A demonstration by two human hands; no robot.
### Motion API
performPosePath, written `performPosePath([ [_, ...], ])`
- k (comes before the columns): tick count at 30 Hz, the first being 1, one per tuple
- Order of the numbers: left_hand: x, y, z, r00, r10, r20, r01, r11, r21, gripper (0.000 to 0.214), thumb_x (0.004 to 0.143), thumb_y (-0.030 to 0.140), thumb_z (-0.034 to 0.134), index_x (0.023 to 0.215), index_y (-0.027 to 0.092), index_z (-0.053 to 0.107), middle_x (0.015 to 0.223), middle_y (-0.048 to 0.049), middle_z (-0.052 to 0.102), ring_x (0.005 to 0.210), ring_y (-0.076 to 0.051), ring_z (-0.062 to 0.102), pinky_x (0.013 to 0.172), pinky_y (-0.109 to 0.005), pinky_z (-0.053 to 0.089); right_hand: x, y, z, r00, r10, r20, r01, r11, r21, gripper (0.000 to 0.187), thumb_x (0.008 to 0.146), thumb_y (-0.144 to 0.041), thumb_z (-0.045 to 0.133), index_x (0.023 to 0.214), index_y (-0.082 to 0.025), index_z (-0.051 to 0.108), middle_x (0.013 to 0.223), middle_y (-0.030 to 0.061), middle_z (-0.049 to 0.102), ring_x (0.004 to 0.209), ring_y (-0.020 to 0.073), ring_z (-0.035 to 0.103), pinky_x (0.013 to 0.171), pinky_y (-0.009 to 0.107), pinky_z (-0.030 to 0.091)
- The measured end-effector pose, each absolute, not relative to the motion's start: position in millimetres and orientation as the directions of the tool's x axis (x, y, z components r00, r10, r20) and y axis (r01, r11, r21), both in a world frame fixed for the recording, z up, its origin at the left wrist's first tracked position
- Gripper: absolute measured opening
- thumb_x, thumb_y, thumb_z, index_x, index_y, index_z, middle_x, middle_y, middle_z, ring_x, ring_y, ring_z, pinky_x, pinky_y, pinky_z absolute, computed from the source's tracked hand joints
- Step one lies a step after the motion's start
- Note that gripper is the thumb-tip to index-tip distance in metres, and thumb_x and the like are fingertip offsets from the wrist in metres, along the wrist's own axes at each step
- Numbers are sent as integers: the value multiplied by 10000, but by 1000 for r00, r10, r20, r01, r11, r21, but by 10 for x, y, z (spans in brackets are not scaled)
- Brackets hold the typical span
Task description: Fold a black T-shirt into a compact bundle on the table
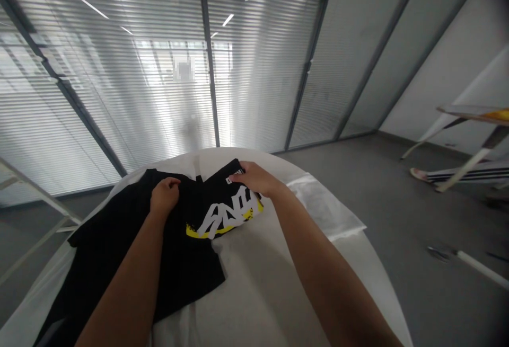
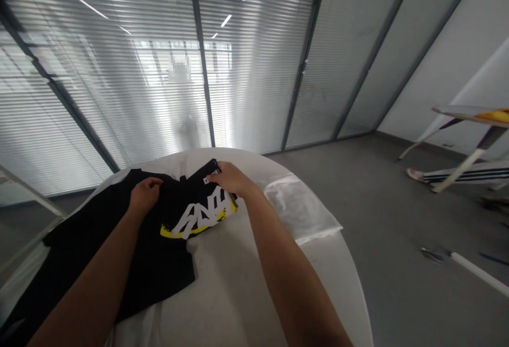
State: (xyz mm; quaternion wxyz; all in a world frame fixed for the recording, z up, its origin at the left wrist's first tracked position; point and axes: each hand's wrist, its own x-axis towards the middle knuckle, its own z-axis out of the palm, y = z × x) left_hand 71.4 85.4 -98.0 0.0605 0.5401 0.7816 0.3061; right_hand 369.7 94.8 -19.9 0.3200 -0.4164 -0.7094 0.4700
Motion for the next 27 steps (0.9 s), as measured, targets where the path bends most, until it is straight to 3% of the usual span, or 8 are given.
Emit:
performPosePath([
  [3,773,771,-1033,-384,865,323,854,200,481,271,846,257,446,952,241,695,1096,-62,675,985,-243,621,862,-365,481,3647,843,-44,-413,905,105,310,248,-918,175,770,-234,667,930,-165,679,882,40,716,803,188,660,740,312,537],
  [6,879,668,-985,-293,878,379,927,164,336,288,865,240,413,913,235,697,1099,-65,664,1037,-244,590,824,-344,481,3629,749,50,-378,913,152,244,257,-935,197,766,-253,661,948,-178,679,894,32,716,813,192,665,732,309,536],
  [12,1060,565,-887,-108,935,338,994,103,31,312,880,268,404,927,171,696,1048,-137,644,1059,-295,556,801,-377,475,3629,678,298,-232,953,193,172,235,-957,254,719,-279,688,947,-171,661,838,33,703,765,191,661,710,318,539],
  [16,1097,513,-858,1,970,245,1000,4,-20,358,845,273,460,1107,137,662,1119,-156,632,1130,-296,547,948,-400,433,3835,736,584,-17,955,297,108,297,-949,290,689,-303,699,938,-167,638,813,15,680,771,176,650,727,317,541],
  [19,1065,291,-836,55,977,207,998,-54,-12,441,870,277,434,1243,117,607,1313,-167,563,1319,-297,426,1079,-408,339,4213,690,644,234,911,339,-86,367,-926,295,686,-283,696,945,-176,605,818,-1,674,775,165,655,738,324,556],
  [22,957,-179,-816,101,985,139,995,-104,9,548,888,327,424,1399,138,487,1490,-167,411,1397,-309,342,1124,-453,282,4734,455,368,379,905,194,-281,312,-908,335,669,-233,710,982,-195,598,863,5,692,762,176,672,691,340,580],
  [25,841,-775,-858,113,990,84,992,-117,42,637,908,471,400,1506,260,331,1570,-139,288,1412,-345,317,1111,-516,281,5224,77,-204,462,871,-167,-358,11,-934,289,669,-202,705,941,-191,610,804,22,688,697,198,679,582,348,592],
  [27,828,-1124,-942,95,993,67,995,-96,16,632,910,518,377,1501,295,344,1565,-125,309,1429,-365,273,1112,-544,262,5447,-169,-605,497,832,-248,-369,-56,-928,309,647,-137,688,938,-178,594,764,31,671,682,219,682,553,368,599],
])
